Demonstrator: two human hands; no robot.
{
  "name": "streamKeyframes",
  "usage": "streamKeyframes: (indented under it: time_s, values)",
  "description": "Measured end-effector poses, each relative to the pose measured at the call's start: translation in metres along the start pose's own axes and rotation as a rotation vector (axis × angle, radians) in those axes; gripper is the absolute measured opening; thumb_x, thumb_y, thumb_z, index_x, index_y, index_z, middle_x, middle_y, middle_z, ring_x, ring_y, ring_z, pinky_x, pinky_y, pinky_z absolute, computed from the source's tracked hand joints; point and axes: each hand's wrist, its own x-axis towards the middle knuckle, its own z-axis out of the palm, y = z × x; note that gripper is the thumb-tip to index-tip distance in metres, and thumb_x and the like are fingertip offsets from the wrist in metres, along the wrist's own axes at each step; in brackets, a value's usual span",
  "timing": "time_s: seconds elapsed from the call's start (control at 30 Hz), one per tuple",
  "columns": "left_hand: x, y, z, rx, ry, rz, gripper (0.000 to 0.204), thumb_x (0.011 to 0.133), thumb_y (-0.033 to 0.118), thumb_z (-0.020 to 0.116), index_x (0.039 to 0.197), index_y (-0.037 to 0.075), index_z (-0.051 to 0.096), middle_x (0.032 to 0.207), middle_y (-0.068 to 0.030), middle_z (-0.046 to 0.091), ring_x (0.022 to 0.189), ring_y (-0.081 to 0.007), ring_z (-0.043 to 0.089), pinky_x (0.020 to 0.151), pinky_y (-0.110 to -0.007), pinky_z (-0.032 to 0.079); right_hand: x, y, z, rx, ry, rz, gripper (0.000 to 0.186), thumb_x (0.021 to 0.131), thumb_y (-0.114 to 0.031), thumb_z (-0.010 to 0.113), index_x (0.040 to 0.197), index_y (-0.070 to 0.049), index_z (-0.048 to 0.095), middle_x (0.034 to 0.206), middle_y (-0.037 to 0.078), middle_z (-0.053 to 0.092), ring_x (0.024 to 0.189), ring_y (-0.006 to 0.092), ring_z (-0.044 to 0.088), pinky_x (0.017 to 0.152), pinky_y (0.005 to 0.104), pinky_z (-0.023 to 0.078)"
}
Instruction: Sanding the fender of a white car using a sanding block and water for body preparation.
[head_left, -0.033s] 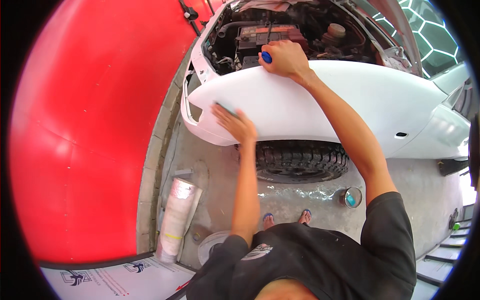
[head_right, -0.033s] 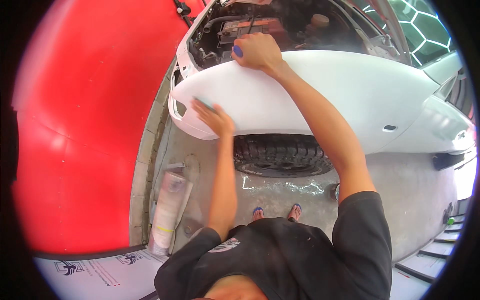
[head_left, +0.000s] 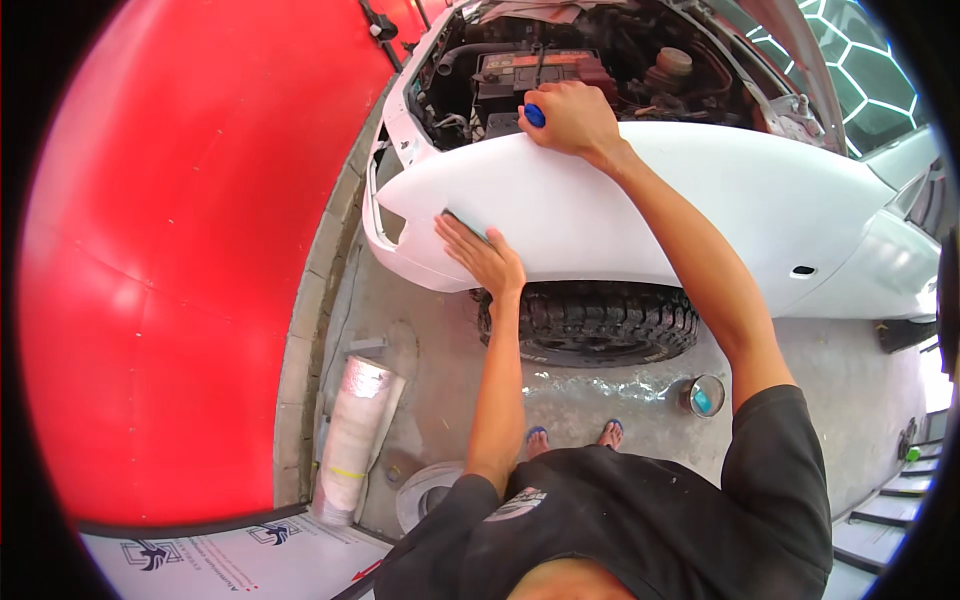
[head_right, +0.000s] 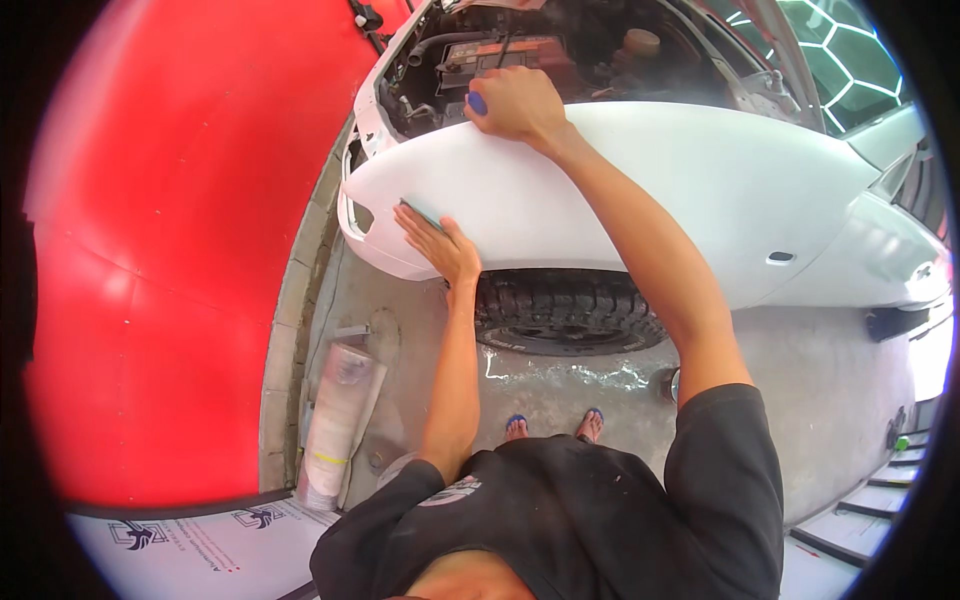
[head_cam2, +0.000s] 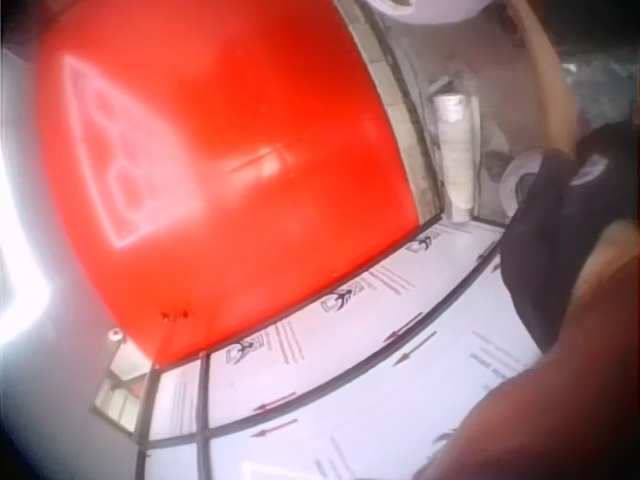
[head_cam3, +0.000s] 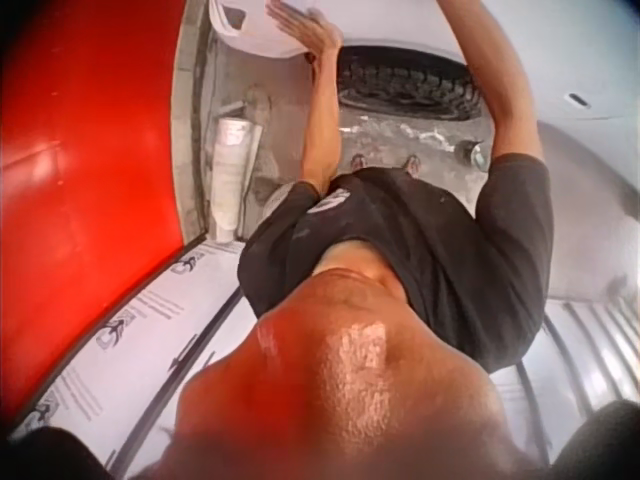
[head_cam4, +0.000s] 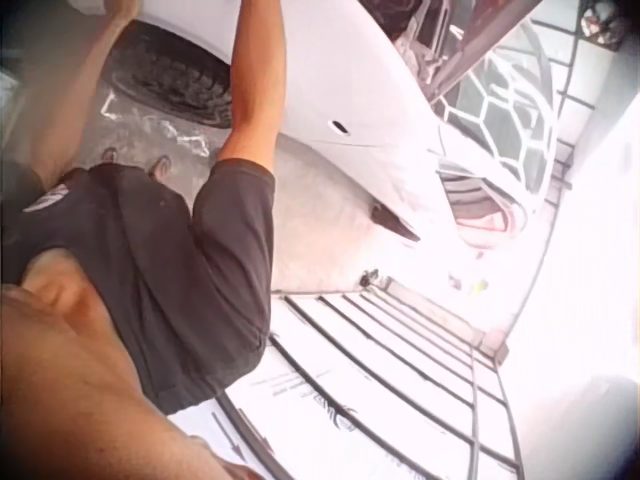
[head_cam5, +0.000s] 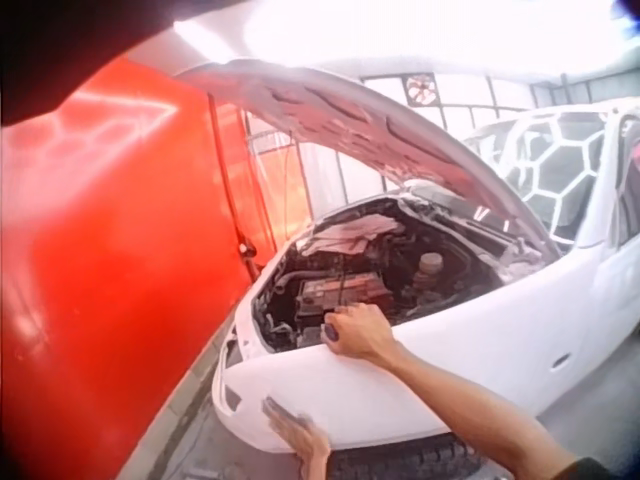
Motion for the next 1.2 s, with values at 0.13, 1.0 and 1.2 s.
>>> streamKeyframes:
  time_s: [0.13,1.0,1.2]
  values:
    - [0.067,-0.030,0.000,-0.200,0.037,-0.186,0.071,0.108,0.046,0.019,0.158,-0.004,0.008,0.166,-0.0225,0.005,0.155,-0.0334,0.002,0.122,-0.056,0.004,0.001,0.001,0.001,0.022,0.000,0.003,0.021,0.085,-0.031,0.065,0.080,-0.012,0.070,0.077,0.009,0.069,0.074,0.0320,0.068,0.065,0.0445,0.054]
    - [0.040,0.000,-0.009,-0.196,-0.023,-0.052,0.073,0.106,0.047,0.020,0.159,0.000,0.004,0.166,-0.0217,0.001,0.155,-0.0349,-0.002,0.122,-0.055,0.000,0.000,0.000,0.001,-0.023,0.031,0.047,0.020,0.081,-0.031,0.065,0.077,-0.012,0.070,0.077,0.009,0.070,0.070,0.0320,0.068,0.065,0.0439,0.055]
    - [0.004,0.012,-0.014,-0.107,-0.108,0.321,0.077,0.105,0.051,0.024,0.158,-0.001,0.005,0.166,-0.0214,0.005,0.154,-0.0369,0.001,0.122,-0.056,0.001,-0.008,-0.005,-0.002,-0.059,0.138,0.005,0.020,0.085,-0.034,0.065,0.079,-0.016,0.071,0.077,0.005,0.069,0.074,0.0285,0.067,0.064,0.0402,0.054]
